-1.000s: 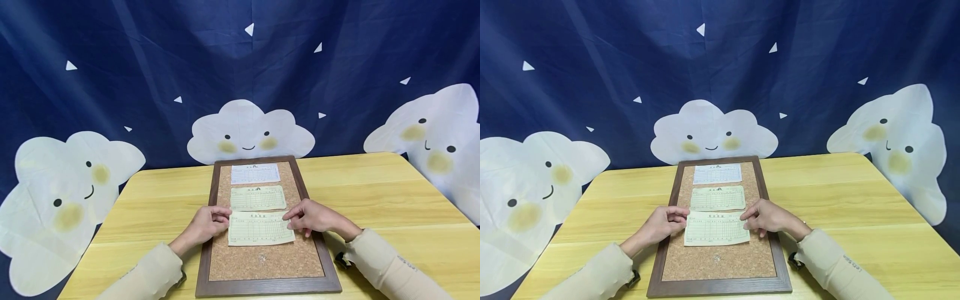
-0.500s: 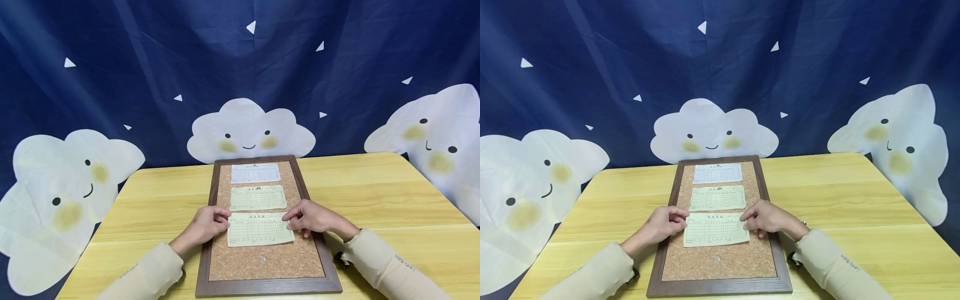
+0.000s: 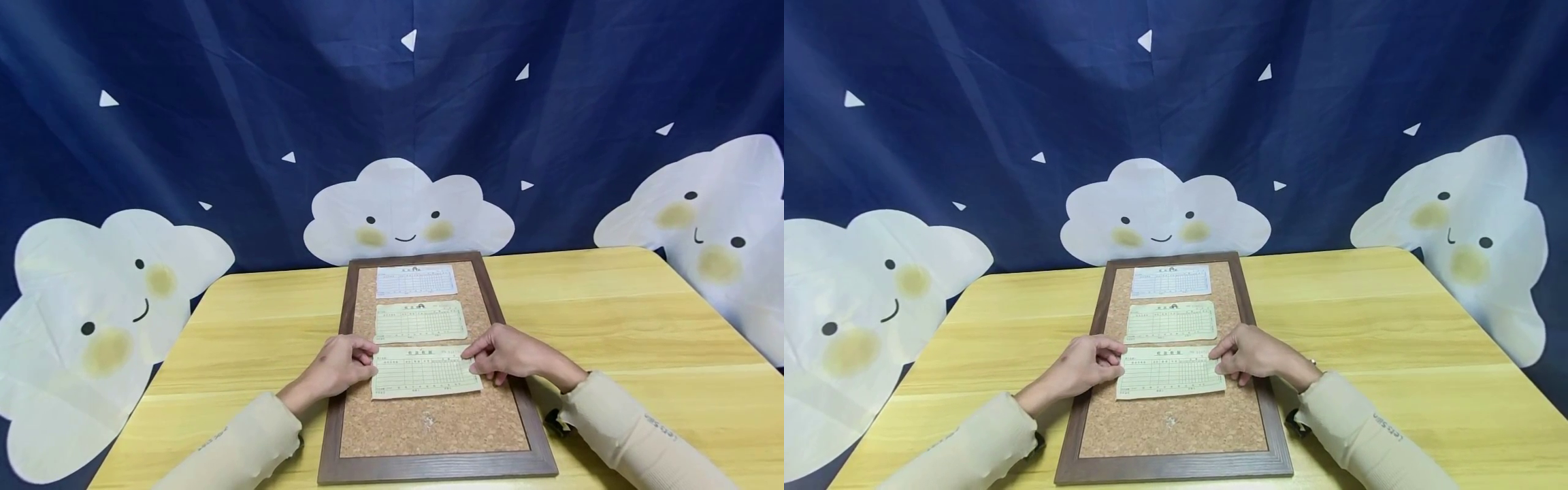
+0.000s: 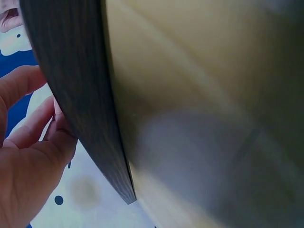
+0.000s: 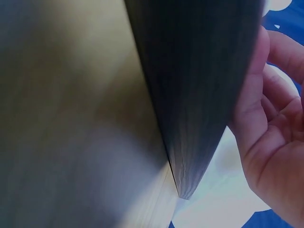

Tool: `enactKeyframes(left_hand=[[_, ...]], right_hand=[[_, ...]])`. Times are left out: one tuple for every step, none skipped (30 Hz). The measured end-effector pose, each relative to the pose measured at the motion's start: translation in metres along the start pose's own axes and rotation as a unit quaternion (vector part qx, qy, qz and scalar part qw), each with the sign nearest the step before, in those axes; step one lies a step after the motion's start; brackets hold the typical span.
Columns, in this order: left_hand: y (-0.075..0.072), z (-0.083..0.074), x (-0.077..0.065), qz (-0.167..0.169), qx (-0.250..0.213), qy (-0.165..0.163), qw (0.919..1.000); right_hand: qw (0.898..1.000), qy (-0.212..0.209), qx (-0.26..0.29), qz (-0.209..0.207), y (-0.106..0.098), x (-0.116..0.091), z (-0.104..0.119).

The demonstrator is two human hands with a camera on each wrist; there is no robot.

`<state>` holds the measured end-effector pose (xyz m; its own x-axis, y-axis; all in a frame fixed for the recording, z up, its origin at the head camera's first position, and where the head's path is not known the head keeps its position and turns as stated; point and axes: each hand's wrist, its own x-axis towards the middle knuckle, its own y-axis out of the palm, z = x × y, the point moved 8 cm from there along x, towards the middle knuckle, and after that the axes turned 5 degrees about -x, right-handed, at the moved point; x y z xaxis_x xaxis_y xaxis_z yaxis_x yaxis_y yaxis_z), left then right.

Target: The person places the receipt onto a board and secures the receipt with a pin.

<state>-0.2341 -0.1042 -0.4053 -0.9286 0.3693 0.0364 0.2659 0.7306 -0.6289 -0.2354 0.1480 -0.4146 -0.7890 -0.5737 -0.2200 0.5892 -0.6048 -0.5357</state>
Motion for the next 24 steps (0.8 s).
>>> enactKeyframes(left_hand=[[0.0000, -0.0001, 0.0000, -0.001, 0.002, -0.001, 1.0000], [0.0002, -0.0005, 0.0001, -0.001, 0.007, -0.001, 1.0000], [0.0004, -0.0007, 0.0002, -0.001, 0.010, -0.002, 0.9999], [0.0005, -0.0012, 0.0002, -0.001, 0.012, -0.003, 0.9999], [0.0009, -0.0011, 0.0005, -0.002, 0.016, -0.002, 0.9999], [0.0013, -0.0015, 0.0007, -0.002, 0.020, -0.001, 0.9998], [0.0016, -0.0021, 0.0009, -0.002, 0.023, -0.001, 0.9997], [0.0020, -0.0025, 0.0012, -0.001, 0.026, 0.001, 0.9997], [0.0023, -0.0027, 0.0016, -0.001, 0.028, 0.002, 0.9996], [0.0026, -0.0030, 0.0020, -0.001, 0.031, 0.004, 0.9995], [0.0029, -0.0032, 0.0023, -0.001, 0.033, 0.005, 0.9994], [0.0031, -0.0035, 0.0025, 0.000, 0.034, 0.005, 0.9994], [0.0033, -0.0038, 0.0029, 0.001, 0.036, 0.006, 0.9993], [0.0036, -0.0040, 0.0032, 0.003, 0.038, 0.006, 0.9993], [0.0037, -0.0044, 0.0034, 0.005, 0.041, 0.007, 0.9991], [0.0038, -0.0048, 0.0035, 0.007, 0.044, 0.007, 0.9990], [0.0040, -0.0052, 0.0037, 0.008, 0.047, 0.006, 0.9988], [0.0041, -0.0054, 0.0040, 0.009, 0.051, 0.005, 0.9986], [0.0040, -0.0060, 0.0044, 0.010, 0.055, 0.005, 0.9984], [0.0041, -0.0065, 0.0046, 0.010, 0.058, 0.005, 0.9983], [0.0041, -0.0071, 0.0047, 0.011, 0.062, 0.005, 0.9980], [0.0042, -0.0074, 0.0048, 0.012, 0.063, 0.005, 0.9979], [0.0043, -0.0076, 0.0050, 0.012, 0.064, 0.005, 0.9979], [0.0045, -0.0078, 0.0051, 0.013, 0.065, 0.005, 0.9978]], right_hand=[[1.000, 0.000, 0.000, 0.000, 0.0000, 0.0003, -0.0001], [1.000, 0.001, 0.000, 0.000, 0.0000, 0.0005, -0.0002], [1.000, 0.002, 0.001, 0.000, 0.0000, 0.0007, -0.0004], [1.000, 0.002, 0.001, 0.000, 0.0001, 0.0009, -0.0004], [1.000, 0.003, 0.001, 0.000, 0.0002, 0.0010, -0.0004], [1.000, 0.005, 0.001, 0.000, 0.0003, 0.0011, -0.0005], [1.000, 0.006, 0.001, 0.000, 0.0003, 0.0012, -0.0005], [1.000, 0.008, 0.001, -0.001, 0.0004, 0.0012, -0.0005], [1.000, 0.009, 0.001, -0.002, 0.0004, 0.0013, -0.0005], [1.000, 0.011, 0.000, -0.003, 0.0005, 0.0013, -0.0005], [1.000, 0.013, 0.000, -0.003, 0.0005, 0.0013, -0.0005], [1.000, 0.014, -0.001, -0.004, 0.0006, 0.0014, -0.0004], [1.000, 0.014, -0.001, -0.004, 0.0006, 0.0015, -0.0003], [1.000, 0.015, 0.000, -0.004, 0.0007, 0.0016, -0.0003], [1.000, 0.015, 0.000, -0.004, 0.0008, 0.0017, -0.0002], [1.000, 0.015, 0.001, -0.004, 0.0008, 0.0018, -0.0001], [1.000, 0.014, 0.002, -0.004, 0.0009, 0.0019, -0.0001], [1.000, 0.013, 0.003, -0.004, 0.0008, 0.0020, 0.0001], [1.000, 0.011, 0.004, -0.004, 0.0007, 0.0020, 0.0002], [1.000, 0.010, 0.005, -0.005, 0.0006, 0.0020, 0.0003], [1.000, 0.010, 0.006, -0.006, 0.0005, 0.0020, 0.0003], [1.000, 0.010, 0.007, -0.006, 0.0005, 0.0019, 0.0002], [1.000, 0.010, 0.008, -0.007, 0.0005, 0.0017, 0.0002], [1.000, 0.010, 0.009, -0.007, 0.0005, 0.0016, 0.0002]])
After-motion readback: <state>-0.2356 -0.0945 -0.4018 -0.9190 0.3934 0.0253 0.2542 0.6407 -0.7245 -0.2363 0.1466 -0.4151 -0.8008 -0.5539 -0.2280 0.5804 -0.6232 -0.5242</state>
